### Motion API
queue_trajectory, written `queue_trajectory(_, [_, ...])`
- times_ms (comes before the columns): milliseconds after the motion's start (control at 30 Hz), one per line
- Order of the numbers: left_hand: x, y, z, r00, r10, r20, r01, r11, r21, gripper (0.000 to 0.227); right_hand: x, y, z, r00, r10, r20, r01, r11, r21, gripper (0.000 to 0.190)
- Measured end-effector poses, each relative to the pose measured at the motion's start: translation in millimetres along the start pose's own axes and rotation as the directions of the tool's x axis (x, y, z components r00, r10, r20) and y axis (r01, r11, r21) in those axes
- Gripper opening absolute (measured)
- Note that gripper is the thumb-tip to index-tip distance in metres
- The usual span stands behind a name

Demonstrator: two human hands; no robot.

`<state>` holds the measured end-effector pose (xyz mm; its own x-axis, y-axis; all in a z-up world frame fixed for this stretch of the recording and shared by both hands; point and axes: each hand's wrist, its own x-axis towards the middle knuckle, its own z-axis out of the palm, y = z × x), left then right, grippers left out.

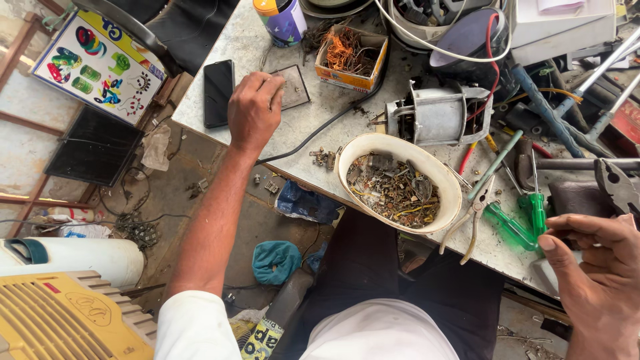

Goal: The person sits at a cluttered workbench and sorts through a bowl of small metal parts. They pick out lock cylinders and use a green screwdriver to manipulate the internal mechanisms, occasionally placing parts on the table.

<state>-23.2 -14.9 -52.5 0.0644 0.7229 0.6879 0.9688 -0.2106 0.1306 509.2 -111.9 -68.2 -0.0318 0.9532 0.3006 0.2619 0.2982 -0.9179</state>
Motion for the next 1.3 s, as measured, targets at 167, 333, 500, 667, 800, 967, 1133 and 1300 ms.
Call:
queue_trajectory(167, [-1, 0, 10, 1.000, 0.012, 0.007, -0.012, 0.998, 0.061, 0.013, -12, 12, -8, 0.999, 0.029, -0.033, -0.030, 1.000, -0.007, 0.026])
queue_trajectory(333, [-7, -10, 24, 1.000, -0.011, -0.025, 0.012, 1.000, 0.012, 0.011, -12, 8, -9, 0.999, 0.001, -0.033, -0.001, 1.000, 0.001, 0.026])
queue_trajectory(500, [-6, -15, 20, 0.998, -0.047, -0.032, 0.046, 0.998, -0.031, 0.015, -2, -5, 2, 0.998, -0.051, -0.041, 0.055, 0.994, 0.097, 0.031])
queue_trajectory(667, [-10, 15, -3, 0.993, -0.101, -0.063, 0.088, 0.980, -0.180, 0.020, 7, -16, 4, 0.991, -0.136, -0.019, 0.136, 0.991, 0.007, 0.031])
queue_trajectory(800, [-26, 51, -21, 0.992, -0.107, -0.062, 0.086, 0.958, -0.272, 0.015, 20, -32, 9, 0.965, -0.262, 0.032, 0.250, 0.866, -0.434, 0.023])
queue_trajectory(967, [-65, 92, -27, 0.988, -0.071, -0.135, 0.032, 0.963, -0.268, 0.011, 34, -39, 20, 0.949, -0.240, 0.206, 0.316, 0.682, -0.660, 0.018])
queue_trajectory(1133, [-102, 136, -32, 0.977, -0.133, -0.166, 0.073, 0.942, -0.326, 0.011, 34, -43, 43, 0.904, -0.239, 0.355, 0.426, 0.588, -0.688, 0.028])
queue_trajectory(1300, [-117, 175, -42, 0.983, -0.166, -0.076, 0.116, 0.890, -0.441, 0.014, 16, -53, 68, 0.908, -0.021, 0.419, 0.354, 0.572, -0.740, 0.056])
